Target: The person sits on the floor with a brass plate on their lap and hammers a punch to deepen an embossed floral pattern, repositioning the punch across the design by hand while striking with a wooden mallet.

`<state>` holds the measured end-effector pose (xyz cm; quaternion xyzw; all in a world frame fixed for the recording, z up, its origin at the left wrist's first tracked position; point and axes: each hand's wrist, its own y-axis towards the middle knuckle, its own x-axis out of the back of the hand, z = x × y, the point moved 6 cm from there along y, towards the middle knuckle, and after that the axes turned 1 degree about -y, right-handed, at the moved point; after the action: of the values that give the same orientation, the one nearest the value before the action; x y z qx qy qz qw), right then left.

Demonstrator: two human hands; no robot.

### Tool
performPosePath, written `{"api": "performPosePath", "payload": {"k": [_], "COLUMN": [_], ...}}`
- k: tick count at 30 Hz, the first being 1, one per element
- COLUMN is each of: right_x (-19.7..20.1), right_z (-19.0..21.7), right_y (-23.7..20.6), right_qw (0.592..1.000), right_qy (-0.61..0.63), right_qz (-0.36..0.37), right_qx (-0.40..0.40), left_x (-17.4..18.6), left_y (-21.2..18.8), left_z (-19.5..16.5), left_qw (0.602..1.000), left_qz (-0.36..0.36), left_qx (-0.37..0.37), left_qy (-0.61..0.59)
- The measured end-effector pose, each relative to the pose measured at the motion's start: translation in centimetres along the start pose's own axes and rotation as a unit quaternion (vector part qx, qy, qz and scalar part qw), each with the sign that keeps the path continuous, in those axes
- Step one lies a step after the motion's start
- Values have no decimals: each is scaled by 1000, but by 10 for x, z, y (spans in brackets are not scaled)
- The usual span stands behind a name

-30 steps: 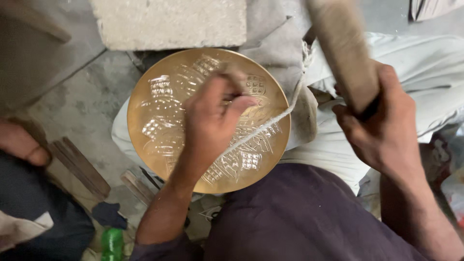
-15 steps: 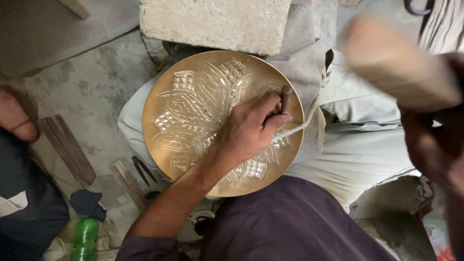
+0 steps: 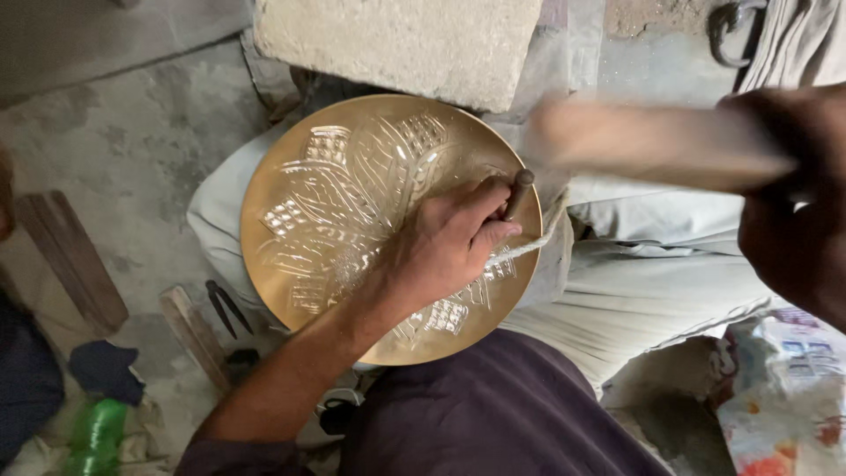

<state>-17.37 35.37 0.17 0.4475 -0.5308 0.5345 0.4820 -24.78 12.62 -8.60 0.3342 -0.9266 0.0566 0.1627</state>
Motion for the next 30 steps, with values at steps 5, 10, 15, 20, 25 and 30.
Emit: {"api": "performPosePath", "payload": {"k": [5, 10, 15, 20, 25, 30], "right_x": [0, 9, 8, -7, -23, -12], "right_z": [-1, 9, -2, -14, -20, -17], "right_y": [6, 14, 4, -8, -8, -14], "right_qw": [983, 984, 963, 991, 993, 984], "right_qy": [171, 172, 255, 126, -35, 173], "right_qz": [7, -9, 5, 27, 112, -33], "right_qx": [-66, -33, -89, -31, -31, 26], "left_x": [1, -5, -11, -12, -12, -9], "left_y": [0, 1, 1, 2, 4, 4], "left_z": [-1, 3, 6, 2, 0, 1], "left_qw": [1000, 1000, 999, 998, 996, 998], "left_qz": [0, 22, 44, 29, 36, 33], "left_qx": [-17, -5, -3, -34, -41, -34], "left_qy": [4, 12, 18, 52, 67, 37]}}
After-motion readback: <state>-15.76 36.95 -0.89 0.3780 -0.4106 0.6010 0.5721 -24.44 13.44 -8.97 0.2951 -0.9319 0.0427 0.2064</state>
